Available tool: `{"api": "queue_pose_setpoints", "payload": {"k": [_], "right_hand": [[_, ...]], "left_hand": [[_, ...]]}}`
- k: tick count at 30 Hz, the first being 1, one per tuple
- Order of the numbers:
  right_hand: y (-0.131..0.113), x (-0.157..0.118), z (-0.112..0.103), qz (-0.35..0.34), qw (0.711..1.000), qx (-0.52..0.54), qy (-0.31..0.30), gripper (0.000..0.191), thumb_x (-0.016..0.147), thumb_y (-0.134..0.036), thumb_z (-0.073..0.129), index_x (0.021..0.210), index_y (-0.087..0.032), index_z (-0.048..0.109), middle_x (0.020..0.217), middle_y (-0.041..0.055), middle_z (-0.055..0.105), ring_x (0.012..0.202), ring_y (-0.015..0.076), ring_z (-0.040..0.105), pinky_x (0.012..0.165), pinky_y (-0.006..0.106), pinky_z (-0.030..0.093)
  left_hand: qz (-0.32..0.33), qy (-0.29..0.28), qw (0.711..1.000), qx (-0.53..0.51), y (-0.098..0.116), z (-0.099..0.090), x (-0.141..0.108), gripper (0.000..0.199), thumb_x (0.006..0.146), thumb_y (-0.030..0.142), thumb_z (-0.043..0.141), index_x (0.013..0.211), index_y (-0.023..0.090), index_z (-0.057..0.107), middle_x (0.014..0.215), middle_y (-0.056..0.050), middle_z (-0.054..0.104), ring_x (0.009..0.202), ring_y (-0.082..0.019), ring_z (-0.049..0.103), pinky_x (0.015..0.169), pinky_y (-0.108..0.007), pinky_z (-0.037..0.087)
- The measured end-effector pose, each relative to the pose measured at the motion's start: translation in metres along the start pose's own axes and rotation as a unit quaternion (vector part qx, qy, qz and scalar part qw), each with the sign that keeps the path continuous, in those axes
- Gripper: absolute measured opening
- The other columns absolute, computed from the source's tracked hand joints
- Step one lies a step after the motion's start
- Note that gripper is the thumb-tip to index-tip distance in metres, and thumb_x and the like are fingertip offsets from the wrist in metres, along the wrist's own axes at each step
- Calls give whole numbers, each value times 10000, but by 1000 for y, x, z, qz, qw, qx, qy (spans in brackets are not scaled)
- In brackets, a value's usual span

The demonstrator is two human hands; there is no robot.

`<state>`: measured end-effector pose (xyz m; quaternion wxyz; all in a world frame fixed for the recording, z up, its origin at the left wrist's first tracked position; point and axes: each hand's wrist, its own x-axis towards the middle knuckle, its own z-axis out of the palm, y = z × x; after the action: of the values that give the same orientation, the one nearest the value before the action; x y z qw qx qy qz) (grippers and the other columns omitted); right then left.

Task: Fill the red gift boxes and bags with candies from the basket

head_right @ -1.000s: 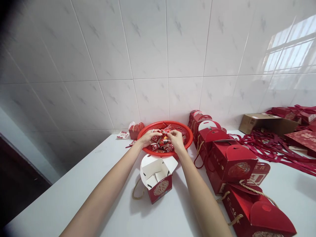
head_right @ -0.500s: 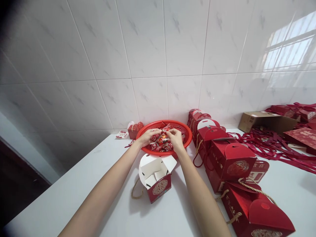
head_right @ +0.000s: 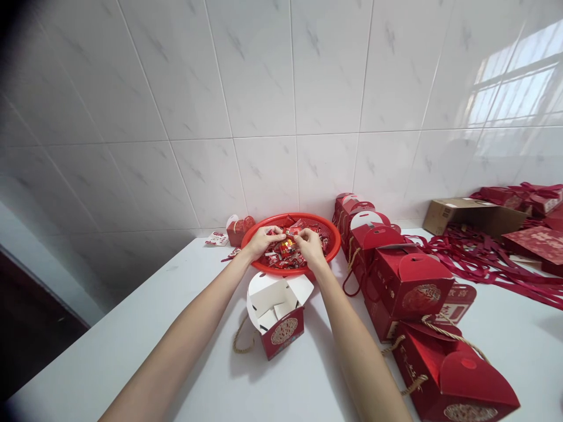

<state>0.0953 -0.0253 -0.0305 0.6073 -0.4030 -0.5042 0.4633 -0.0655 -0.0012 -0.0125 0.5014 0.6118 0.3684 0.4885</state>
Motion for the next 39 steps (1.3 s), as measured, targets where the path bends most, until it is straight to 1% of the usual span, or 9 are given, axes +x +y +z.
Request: {"api": "queue_pose_setpoints", "payload": {"k": [5,10,16,20,22,27,32,35,39], "right_hand": [[-5,-4,0,4,1000,-2,-21,337,630,-396,788,666,-193,522,580,-41,593,497,145,641,435,205,446],[-8,-7,-1,-3,999,-4,-47,367,589,-406,815,767,-188,579,657,2,674,512,163,652,490,258,508],[-1,-3,-5,-30,999,-22,-39,277,590,-339,751,763,-203,584,604,-41,616,512,141,594,520,265,483],[4,2,-7,-50,997,-50,-39,192,555,-228,722,709,-194,614,661,-20,651,650,162,626,614,271,487],[5,3,-7,-55,995,-63,-51,158,567,-210,711,709,-184,646,728,11,691,724,182,650,682,292,505],[7,4,-4,-65,989,-86,-97,222,667,-278,728,865,-180,705,909,65,743,883,222,687,804,339,528],[14,5,-1,-71,980,-127,-135,264,640,-277,782,874,-181,708,895,47,733,869,224,676,769,332,523],[17,7,-1,-73,979,-147,-121,287,632,-306,784,866,-181,676,822,21,703,798,201,649,709,306,503],[14,7,-1,-83,979,-161,-93,276,621,-304,775,847,-175,684,774,6,681,749,185,607,682,283,468]], "left_hand": [[10,3,1000,4,2,1,-1,253,589,230,863,570,162,620,572,51,560,554,-86,473,565,-208,372],[-22,-16,999,-20,3,2,-2,233,579,192,862,575,145,635,568,39,577,517,-70,466,526,-198,360],[-87,-23,991,-100,6,3,2,265,694,392,748,729,142,665,617,-20,634,526,-129,560,499,-228,428],[-93,4,986,-142,6,-1,6,140,668,238,664,771,148,633,617,1,612,513,-110,539,503,-218,436],[-91,17,985,-149,4,-2,7,159,608,146,616,766,156,607,620,21,591,503,-92,520,493,-200,416],[-106,-14,986,-130,3,-1,6,198,517,65,552,685,169,534,618,42,549,517,-93,526,472,-192,399],[-113,-64,988,-87,3,2,1,253,552,75,670,745,172,537,621,56,554,503,-86,521,479,-198,402],[-99,-87,989,-63,5,3,-2,372,553,151,810,832,162,564,679,43,599,570,-95,568,550,-211,446],[-64,-82,994,-28,8,3,-4,467,518,271,897,819,161,559,752,27,615,685,-119,614,622,-223,474]]}}
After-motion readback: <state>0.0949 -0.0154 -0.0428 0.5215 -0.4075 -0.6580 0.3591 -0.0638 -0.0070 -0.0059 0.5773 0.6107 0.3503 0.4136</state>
